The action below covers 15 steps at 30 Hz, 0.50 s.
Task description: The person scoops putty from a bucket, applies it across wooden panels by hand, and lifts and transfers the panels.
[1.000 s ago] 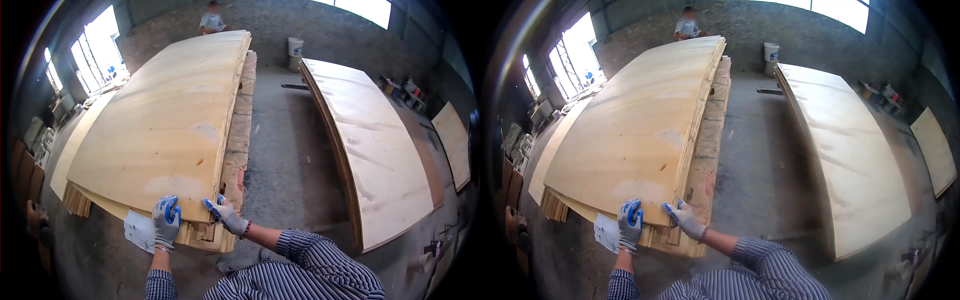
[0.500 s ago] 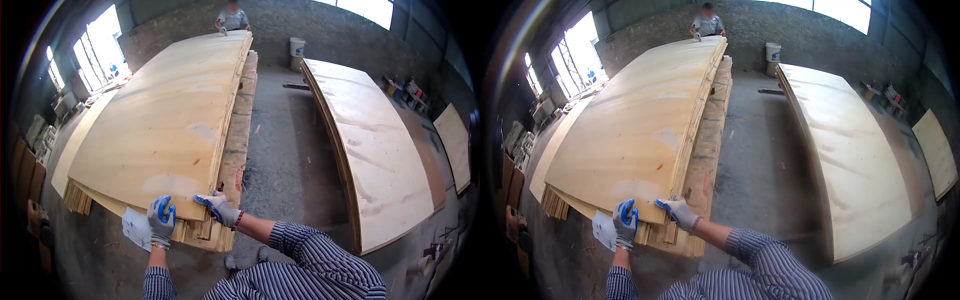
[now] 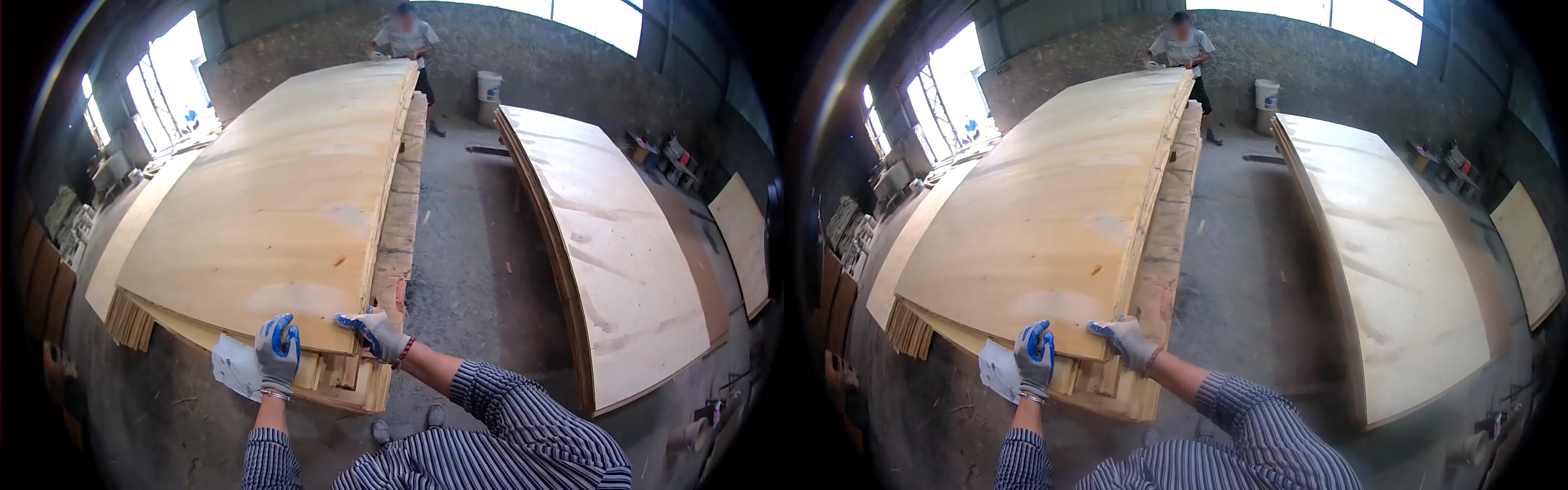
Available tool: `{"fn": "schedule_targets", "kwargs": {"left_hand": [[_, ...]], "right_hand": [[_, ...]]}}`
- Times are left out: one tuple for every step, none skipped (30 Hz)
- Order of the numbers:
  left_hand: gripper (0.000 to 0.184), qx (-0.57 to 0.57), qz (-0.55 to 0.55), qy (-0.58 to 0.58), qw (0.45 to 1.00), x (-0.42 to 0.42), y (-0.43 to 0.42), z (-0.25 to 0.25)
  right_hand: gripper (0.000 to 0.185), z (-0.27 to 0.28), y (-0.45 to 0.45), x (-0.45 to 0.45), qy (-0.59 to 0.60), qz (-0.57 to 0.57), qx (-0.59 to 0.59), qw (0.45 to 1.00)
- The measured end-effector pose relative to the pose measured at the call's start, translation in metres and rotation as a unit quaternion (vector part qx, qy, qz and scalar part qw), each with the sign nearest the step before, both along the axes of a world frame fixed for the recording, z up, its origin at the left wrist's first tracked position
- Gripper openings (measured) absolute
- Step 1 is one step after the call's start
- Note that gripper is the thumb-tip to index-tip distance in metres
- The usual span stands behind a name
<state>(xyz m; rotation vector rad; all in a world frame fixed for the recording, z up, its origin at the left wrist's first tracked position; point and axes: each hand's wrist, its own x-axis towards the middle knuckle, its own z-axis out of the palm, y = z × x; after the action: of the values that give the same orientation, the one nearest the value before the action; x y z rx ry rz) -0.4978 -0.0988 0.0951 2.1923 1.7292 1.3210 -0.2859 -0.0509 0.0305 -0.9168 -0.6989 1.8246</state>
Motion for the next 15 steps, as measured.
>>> {"fn": "schedule_targets", "kwargs": {"left_hand": [[0.019, 0.010, 0.004, -0.003, 1.000, -0.001, 0.001, -0.001], [0.019, 0.021, 0.007, -0.005, 1.000, -0.001, 0.002, -0.003], [0.019, 0.026, 0.006, -0.003, 1.000, -0.001, 0.004, -0.004], [0.019, 0.054, 0.012, -0.010, 0.998, -0.002, 0.006, -0.010], [0.019, 0.081, 0.018, -0.016, 0.996, -0.004, 0.006, -0.015], [0.019, 0.086, 0.017, -0.013, 0.996, -0.006, 0.006, -0.018], [0.021, 0.094, 0.032, -0.018, 0.995, -0.006, 0.007, -0.020], [0.023, 0.102, 0.047, -0.024, 0.993, -0.008, 0.009, -0.019], [0.023, 0.107, 0.047, -0.020, 0.993, -0.009, 0.010, -0.015], [0.024, 0.112, 0.071, -0.011, 0.991, -0.010, 0.010, -0.014], [0.025, 0.115, 0.096, -0.003, 0.989, -0.009, 0.007, -0.014], [0.028, 0.121, 0.112, -0.049, 0.985, -0.005, 0.003, -0.008], [0.028, 0.118, 0.117, -0.049, 0.985, -0.006, -0.007, -0.003], [0.029, 0.124, 0.155, -0.040, 0.979, -0.007, -0.016, 0.008], [0.030, 0.125, 0.193, -0.031, 0.973, -0.010, -0.024, 0.014]], "right_hand": [[0.033, -0.004, 0.000, -0.001, 0.000, 0.000, 0.002, 1.000], [0.032, -0.007, 0.001, -0.001, -0.002, -0.006, 0.004, 1.000], [0.031, -0.005, 0.002, -0.001, -0.004, -0.013, 0.007, 1.000], [0.031, 0.008, -0.001, 0.001, -0.001, -0.015, 0.012, 1.000], [0.029, 0.020, -0.006, 0.004, -0.009, 0.004, -0.006, 1.000], [0.028, 0.029, -0.010, 0.007, -0.015, 0.023, -0.024, 0.999], [0.028, 0.022, -0.010, 0.006, -0.011, 0.022, -0.019, 1.000], [0.027, 0.013, -0.009, 0.004, -0.025, 0.028, -0.016, 0.999], [0.026, 0.008, -0.009, 0.004, -0.041, 0.035, -0.015, 0.998], [0.023, 0.031, -0.024, 0.010, -0.078, 0.051, -0.050, 0.994], [0.023, 0.042, -0.036, 0.016, -0.077, 0.055, -0.050, 0.994], [0.025, 0.048, -0.048, 0.021, -0.038, 0.056, -0.040, 0.997], [0.027, 0.056, -0.061, 0.023, 0.001, 0.056, -0.029, 0.998], [0.026, 0.071, -0.080, 0.022, 0.009, 0.022, -0.015, 1.000], [0.026, 0.083, -0.094, 0.025, 0.006, 0.023, -0.019, 1.000]]}}
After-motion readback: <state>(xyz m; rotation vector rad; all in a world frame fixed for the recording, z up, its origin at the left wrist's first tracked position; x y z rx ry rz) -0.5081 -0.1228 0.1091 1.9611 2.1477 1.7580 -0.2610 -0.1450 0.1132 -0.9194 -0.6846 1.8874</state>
